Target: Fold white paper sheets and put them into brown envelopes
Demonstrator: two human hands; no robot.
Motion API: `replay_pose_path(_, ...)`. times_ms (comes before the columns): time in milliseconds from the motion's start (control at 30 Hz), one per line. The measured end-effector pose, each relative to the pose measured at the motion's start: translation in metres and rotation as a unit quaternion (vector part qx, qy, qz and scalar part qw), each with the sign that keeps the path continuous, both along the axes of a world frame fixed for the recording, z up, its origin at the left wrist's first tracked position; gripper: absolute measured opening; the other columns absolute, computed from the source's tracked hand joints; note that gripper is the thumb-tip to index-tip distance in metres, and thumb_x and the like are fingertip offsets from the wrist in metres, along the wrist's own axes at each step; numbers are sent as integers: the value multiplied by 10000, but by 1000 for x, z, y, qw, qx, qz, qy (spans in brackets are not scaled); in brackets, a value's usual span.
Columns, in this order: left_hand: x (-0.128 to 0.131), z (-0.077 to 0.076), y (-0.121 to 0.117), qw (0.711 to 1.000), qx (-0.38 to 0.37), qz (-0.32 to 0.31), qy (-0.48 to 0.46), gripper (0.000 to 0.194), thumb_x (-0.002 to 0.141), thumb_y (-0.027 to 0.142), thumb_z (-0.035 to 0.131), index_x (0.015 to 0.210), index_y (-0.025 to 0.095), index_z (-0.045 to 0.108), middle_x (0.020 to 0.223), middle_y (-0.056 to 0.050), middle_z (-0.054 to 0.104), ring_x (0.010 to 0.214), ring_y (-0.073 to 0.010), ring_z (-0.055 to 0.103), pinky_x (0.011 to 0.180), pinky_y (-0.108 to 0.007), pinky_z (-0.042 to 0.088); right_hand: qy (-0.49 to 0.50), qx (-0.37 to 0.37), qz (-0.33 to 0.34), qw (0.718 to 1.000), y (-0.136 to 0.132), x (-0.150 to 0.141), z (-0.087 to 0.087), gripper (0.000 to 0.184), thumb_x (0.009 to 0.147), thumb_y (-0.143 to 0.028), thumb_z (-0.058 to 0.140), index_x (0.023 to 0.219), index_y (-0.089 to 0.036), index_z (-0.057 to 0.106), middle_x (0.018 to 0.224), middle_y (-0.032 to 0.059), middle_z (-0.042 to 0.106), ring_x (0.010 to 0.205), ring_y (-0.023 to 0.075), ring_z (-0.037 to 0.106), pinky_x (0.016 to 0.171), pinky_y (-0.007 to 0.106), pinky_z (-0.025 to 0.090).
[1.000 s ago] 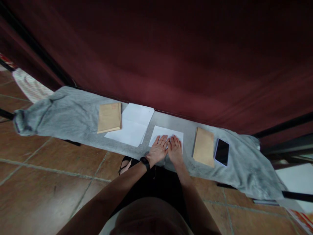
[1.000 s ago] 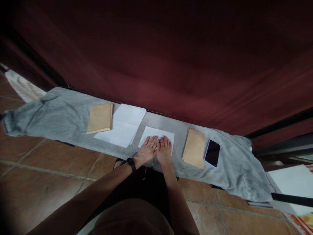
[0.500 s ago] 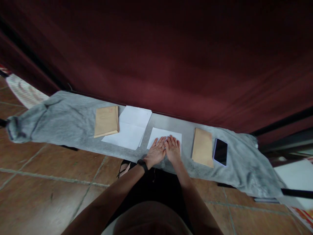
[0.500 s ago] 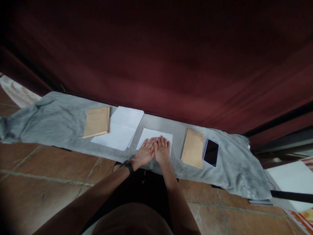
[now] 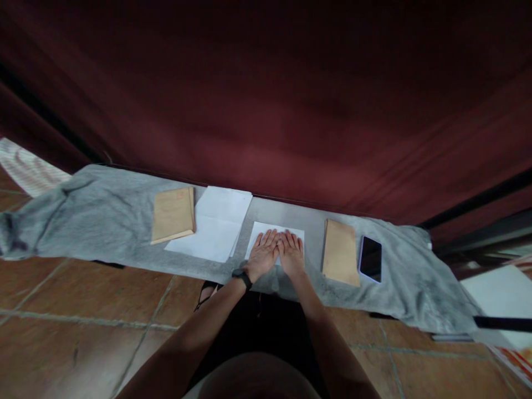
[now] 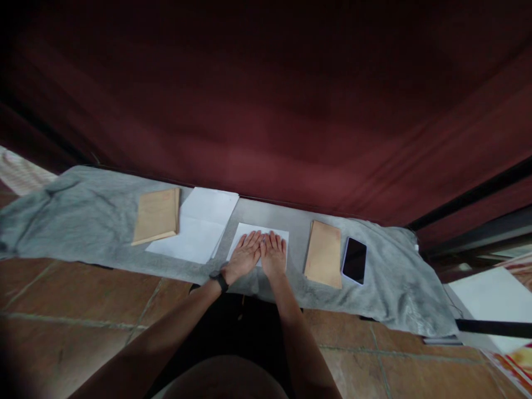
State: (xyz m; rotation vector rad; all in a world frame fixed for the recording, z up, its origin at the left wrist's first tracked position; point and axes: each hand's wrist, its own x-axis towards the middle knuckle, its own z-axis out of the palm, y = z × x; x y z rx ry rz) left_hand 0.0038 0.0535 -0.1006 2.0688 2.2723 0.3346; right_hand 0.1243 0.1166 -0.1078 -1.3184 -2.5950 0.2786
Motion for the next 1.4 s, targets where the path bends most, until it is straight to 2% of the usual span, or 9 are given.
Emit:
replay_pose_path(267, -8, -4, 14, 1000, 2, 18, 0, 537, 1017, 265, 267, 1527, 180, 412, 1610, -44, 370, 1519, -232, 259, 1251, -469, 184, -4, -14, -25, 1000, 6, -6, 3, 508, 1065, -341, 262, 1526, -202, 424, 1617, 73, 354, 1490, 258, 308, 1211, 477, 182)
replay_pose_path(600, -9, -6, 21, 997, -7, 71, 1, 559, 1029, 307, 256, 1545, 128, 372, 1630, -81, 310, 1529, -241, 229, 1258, -462, 146, 16, 1, -95, 995, 7, -10, -8, 536, 1050, -354, 287, 1534, -157, 405, 1612, 103, 357, 1486, 279, 314, 1207, 483, 186)
replay_pose_path(767, -11, -6, 21, 996, -6, 92, 5, 570, 1028, 321, 266, 1549, 107, 354, 1625, -106, 310, 1530, -224, 228, 1261, -450, 126, 24, 21, -112, 993, 7, -6, -12, 557, 1047, -356, 292, 1532, -103, 396, 1599, 124, 373, 1475, 294, 337, 1207, 483, 199)
replay_pose_path(1167, -18, -10, 13, 991, 0, 134, 6, 603, 1023, 337, 268, 1551, 51, 327, 1613, -149, 324, 1533, -242, 212, 1256, -444, 146, 77, 103, -127, 984, 5, 9, -26, 567, 1048, -365, 291, 1511, -66, 421, 1524, 192, 474, 1414, 317, 423, 1161, 523, 287)
replay_pose_path(1400, -19, -8, 7, 986, 14, 163, 13, 604, 1017, 328, 273, 1533, 24, 354, 1610, -173, 318, 1527, -253, 233, 1249, -439, 186, 73, 101, -134, 983, 3, 20, -24, 585, 1049, -382, 295, 1516, -48, 407, 1523, 211, 467, 1409, 327, 424, 1156, 529, 303)
